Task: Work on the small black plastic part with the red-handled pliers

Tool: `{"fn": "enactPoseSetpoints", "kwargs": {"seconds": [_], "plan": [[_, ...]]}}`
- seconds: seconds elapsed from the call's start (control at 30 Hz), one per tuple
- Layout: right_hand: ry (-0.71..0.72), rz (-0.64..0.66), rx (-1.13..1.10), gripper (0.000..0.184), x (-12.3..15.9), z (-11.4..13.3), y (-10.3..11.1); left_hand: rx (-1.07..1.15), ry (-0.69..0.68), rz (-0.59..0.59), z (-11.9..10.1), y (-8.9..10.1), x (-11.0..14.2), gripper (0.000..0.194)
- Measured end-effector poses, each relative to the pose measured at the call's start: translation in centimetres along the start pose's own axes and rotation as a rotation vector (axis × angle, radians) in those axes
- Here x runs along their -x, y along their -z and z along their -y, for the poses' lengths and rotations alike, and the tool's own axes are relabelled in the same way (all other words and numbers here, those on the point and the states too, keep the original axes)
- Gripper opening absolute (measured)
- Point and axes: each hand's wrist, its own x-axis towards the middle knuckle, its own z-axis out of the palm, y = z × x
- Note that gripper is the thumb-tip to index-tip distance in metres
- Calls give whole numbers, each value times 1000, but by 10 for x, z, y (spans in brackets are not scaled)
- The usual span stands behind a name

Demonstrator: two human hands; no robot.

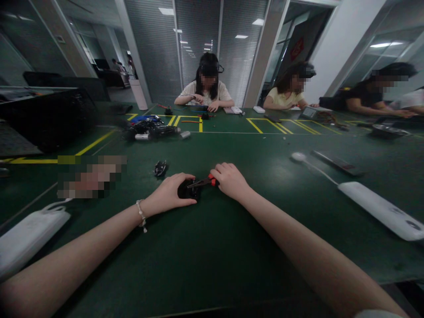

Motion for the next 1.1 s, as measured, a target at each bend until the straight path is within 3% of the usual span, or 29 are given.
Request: {"fn": "enactPoseSetpoints", "kwargs": {"seconds": [1.1], "plan": [[-10,18,-37,30,-1,1,3,-8,3,-11,-1,-1,1,60]]}}
